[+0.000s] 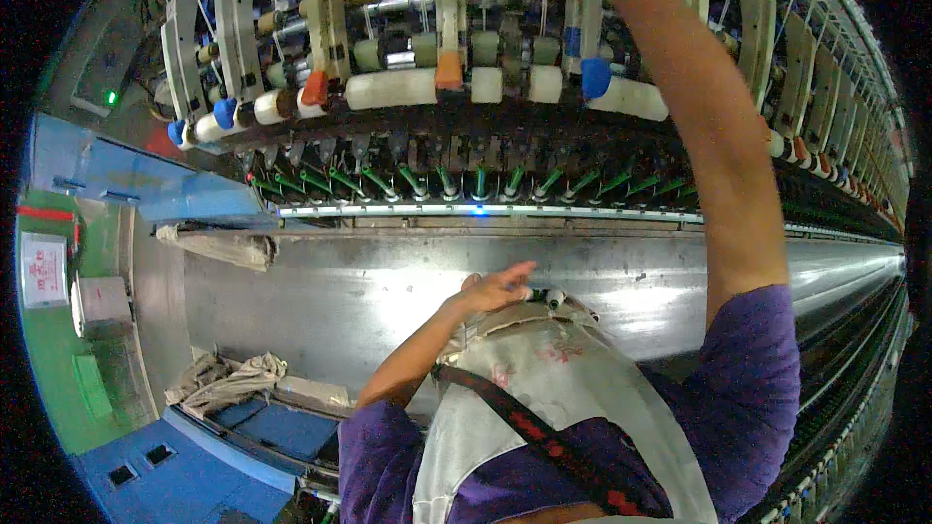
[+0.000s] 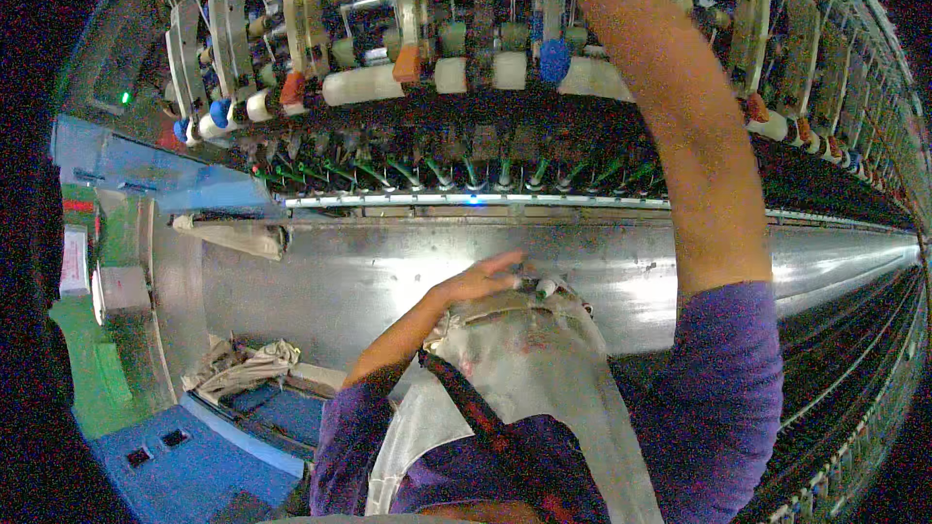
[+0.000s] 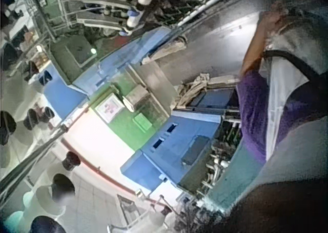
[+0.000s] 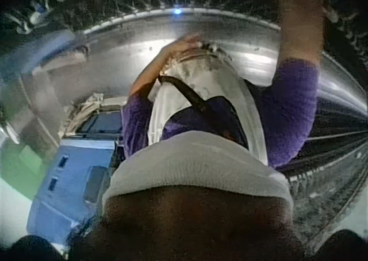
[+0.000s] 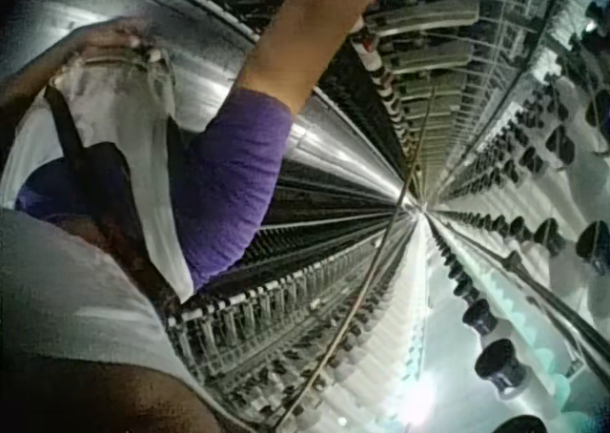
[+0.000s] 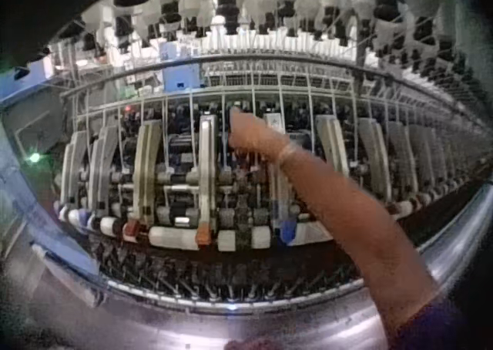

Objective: The person repairs a textile machine by threading yarn through multiple spindles and adjusting components. They use a green tool to assist with threading and handle yarn spools and machine parts with both hands.

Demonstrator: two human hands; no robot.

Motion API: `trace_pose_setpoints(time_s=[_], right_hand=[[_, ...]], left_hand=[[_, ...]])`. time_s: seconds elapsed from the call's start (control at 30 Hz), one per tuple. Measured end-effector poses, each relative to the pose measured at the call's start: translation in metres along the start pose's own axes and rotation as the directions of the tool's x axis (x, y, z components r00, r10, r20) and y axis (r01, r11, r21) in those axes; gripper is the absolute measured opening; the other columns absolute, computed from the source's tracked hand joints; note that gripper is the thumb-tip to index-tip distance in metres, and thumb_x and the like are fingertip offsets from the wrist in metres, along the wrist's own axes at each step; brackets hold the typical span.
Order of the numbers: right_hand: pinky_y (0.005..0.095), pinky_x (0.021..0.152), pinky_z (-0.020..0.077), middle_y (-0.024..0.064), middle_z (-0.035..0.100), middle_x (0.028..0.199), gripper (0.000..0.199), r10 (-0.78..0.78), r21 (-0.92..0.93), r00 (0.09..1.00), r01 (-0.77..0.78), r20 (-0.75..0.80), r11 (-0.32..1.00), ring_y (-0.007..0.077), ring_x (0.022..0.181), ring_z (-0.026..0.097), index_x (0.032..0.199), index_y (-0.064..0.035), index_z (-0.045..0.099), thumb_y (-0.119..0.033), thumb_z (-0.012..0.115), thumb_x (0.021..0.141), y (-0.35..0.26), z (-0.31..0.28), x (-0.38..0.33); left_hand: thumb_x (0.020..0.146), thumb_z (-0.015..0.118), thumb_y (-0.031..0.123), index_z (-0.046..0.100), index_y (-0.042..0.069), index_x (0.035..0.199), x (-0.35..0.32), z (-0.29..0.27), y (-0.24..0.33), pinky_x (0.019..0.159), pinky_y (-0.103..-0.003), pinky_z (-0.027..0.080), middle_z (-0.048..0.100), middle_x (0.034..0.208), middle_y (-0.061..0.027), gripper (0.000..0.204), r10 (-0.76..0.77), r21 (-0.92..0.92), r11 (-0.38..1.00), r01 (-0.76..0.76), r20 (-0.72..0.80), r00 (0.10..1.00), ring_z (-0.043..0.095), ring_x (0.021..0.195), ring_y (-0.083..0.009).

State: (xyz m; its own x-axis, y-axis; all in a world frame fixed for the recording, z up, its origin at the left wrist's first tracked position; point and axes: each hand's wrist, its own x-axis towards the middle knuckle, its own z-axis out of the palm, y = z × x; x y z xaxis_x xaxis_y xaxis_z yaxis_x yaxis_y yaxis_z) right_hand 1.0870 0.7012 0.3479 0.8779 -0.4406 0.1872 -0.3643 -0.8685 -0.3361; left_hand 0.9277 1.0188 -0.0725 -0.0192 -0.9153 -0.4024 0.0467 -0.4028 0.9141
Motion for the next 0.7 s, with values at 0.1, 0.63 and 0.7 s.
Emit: trace_pose_setpoints(time_s=[0.1,0.63,0.7], right_hand=[[0.0371,0.056,0.0416,0.0191,0.061,0.091,0.045,-0.174,0.045,0.977,0.169,0.127,0.985,0.0246,0.065,0.051,0.135,-0.0053,0.041,-0.006,0.048,0.091,0.002,0.013,0.039],[0.0388,0.057,0.0419,0.0174,0.061,0.088,0.034,-0.155,-0.150,0.973,0.130,-0.171,0.980,0.0240,0.063,0.050,0.120,-0.0045,0.048,-0.015,0.054,0.089,0.199,-0.058,-0.014],[0.0390,0.058,0.0419,0.0172,0.061,0.087,0.033,-0.143,-0.153,0.968,0.113,-0.207,0.982,0.0239,0.063,0.050,0.119,-0.0044,0.049,-0.016,0.055,0.089,0.218,-0.067,-0.023]], left_hand=[[0.089,0.063,0.018,0.040,0.010,0.139,-0.067,-0.024,-0.066,0.091,-0.032,0.045,0.053,0.128,-0.0103,0.055,0.011,-0.333,0.920,-0.206,-0.503,0.864,0.052,0.110,-0.0198],[0.084,0.060,0.021,0.051,0.009,0.125,-0.320,0.421,-0.193,0.097,-0.039,0.041,0.049,0.124,-0.0141,0.044,-0.927,-0.839,0.351,0.416,-0.249,0.280,0.049,0.116,-0.0265],[0.085,0.059,0.019,0.051,0.008,0.125,-0.307,0.440,-0.191,0.096,-0.038,0.042,0.051,0.120,-0.0141,0.042,-0.954,-0.859,0.269,0.437,-0.174,0.245,0.050,0.114,-0.0254]])
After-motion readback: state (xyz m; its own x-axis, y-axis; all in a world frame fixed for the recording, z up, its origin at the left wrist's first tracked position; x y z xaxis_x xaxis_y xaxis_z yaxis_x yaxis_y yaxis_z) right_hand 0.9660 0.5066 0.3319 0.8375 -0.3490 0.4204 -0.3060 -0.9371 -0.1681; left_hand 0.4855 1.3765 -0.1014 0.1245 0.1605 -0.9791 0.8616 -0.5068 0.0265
